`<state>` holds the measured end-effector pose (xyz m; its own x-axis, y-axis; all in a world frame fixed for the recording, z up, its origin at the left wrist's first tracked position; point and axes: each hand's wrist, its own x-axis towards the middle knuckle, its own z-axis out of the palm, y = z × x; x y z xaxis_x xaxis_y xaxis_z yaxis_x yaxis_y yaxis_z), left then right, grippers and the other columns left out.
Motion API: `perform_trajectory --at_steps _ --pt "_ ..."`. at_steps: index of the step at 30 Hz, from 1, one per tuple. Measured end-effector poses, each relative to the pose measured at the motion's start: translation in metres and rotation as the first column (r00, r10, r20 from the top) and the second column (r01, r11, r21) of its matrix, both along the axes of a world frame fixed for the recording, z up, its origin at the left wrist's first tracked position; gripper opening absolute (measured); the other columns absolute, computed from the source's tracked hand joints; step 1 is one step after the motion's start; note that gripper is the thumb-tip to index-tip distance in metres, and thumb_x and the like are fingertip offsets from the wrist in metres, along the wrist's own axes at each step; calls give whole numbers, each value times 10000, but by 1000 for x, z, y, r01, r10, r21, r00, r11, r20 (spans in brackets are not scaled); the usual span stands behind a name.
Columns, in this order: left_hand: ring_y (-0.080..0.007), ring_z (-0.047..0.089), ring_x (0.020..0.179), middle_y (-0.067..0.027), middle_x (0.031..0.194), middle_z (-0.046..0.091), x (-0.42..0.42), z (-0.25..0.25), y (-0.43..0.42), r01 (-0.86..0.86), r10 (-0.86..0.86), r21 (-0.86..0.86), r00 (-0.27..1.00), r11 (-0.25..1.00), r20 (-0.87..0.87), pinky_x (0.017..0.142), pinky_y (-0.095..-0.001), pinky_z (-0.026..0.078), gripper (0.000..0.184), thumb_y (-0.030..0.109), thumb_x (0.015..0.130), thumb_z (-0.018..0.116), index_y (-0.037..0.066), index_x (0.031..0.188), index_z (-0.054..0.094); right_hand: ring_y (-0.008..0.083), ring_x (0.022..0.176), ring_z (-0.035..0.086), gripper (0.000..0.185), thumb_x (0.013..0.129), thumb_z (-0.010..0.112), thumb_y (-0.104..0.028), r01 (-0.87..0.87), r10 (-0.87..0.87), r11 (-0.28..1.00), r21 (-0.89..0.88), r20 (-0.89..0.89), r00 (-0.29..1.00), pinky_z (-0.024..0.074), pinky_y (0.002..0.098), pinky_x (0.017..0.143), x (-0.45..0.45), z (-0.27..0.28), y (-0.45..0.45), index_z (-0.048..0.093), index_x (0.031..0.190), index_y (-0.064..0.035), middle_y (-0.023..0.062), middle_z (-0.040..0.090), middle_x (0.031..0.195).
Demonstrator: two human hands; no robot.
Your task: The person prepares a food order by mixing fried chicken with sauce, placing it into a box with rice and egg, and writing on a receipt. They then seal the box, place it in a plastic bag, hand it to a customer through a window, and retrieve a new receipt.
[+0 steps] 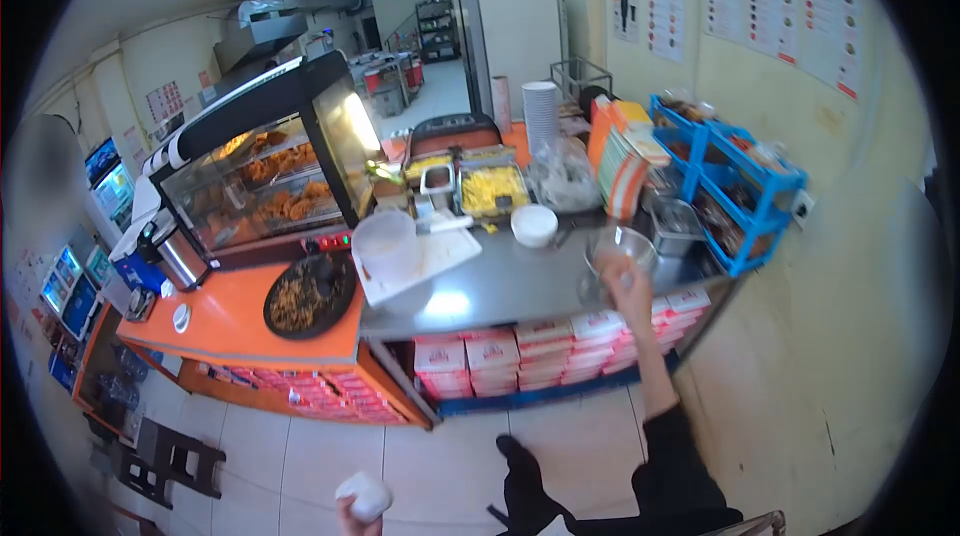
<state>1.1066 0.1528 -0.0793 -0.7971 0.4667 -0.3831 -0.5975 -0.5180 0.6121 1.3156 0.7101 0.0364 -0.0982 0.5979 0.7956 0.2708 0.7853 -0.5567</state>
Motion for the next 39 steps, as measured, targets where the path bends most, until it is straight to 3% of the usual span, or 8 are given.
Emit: perform_trajectory --at_steps 8,12,15,21,26,31,33,39 --pt "-275 543 1066 -112 1142 558 -157 40 163 -181 187 -65 977 981 102 939 -445 440 485 196 718 622 69 1167 490 324 932 603 400 814 592 -414 402 -303 885 -233 365 880 463 431 776 -169 39 270 617 1082 -118 165 645 948" --pt "-275 543 1066 -111 1141 559 -216 44 234 -107 115 -60 982 992 150 938 -446 440 483 201 723 620 66 1167 488 235 892 628 351 876 552 -326 82 170 860 -503 434 885 483 350 769 -167 -34 261 595 1089 -51 118 656 928" --pt "-274 544 1065 -111 1140 560 -242 46 289 -22 35 -70 981 997 190 937 -447 441 481 205 727 618 64 1168 487 106 569 574 294 834 542 -89 -418 209 222 -881 -376 903 437 233 472 -119 2 235 527 1127 -72 24 596 746" --pt "-274 545 1065 -110 1139 563 -250 64 354 23 -6 -76 977 997 213 935 -448 442 479 212 734 615 59 1168 485 127 463 542 236 756 575 -14 -110 -55 867 -486 -312 948 384 275 349 -14 160 388 510 977 -64 61 573 647" --pt "-274 546 1064 -110 1138 564 -239 66 356 -40 63 -99 969 994 239 934 -449 443 477 219 740 613 55 1169 483 215 927 582 710 790 473 18 305 -467 838 -452 -306 830 500 328 648 75 229 525 182 1421 -126 157 559 994" --pt "-273 547 1064 -109 1136 566 -232 56 302 -144 141 -13 943 990 302 932 -449 444 475 225 746 610 52 1170 481 239 1111 519 508 887 565 -175 -127 100 967 -223 -125 987 404 325 948 -39 174 292 354 1333 -50 148 507 1227" --pt "-273 547 1063 -109 1136 567 -225 45 276 -166 138 54 928 985 347 932 -450 444 475 227 749 609 50 1170 480 190 958 586 326 866 605 -213 -345 499 799 -492 223 838 466 311 837 -94 139 196 515 1103 -8 87 591 1021" --pt "-225 598 873 -107 996 583 -242 41 244 190 -165 -274 980 943 113 772 -388 507 436 119 739 619 -28 1129 493 172 962 575 570 784 671 -113 -539 908 -165 -826 -340 244 479 316 817 -343 -6 -51 413 1286 -35 86 590 1082"
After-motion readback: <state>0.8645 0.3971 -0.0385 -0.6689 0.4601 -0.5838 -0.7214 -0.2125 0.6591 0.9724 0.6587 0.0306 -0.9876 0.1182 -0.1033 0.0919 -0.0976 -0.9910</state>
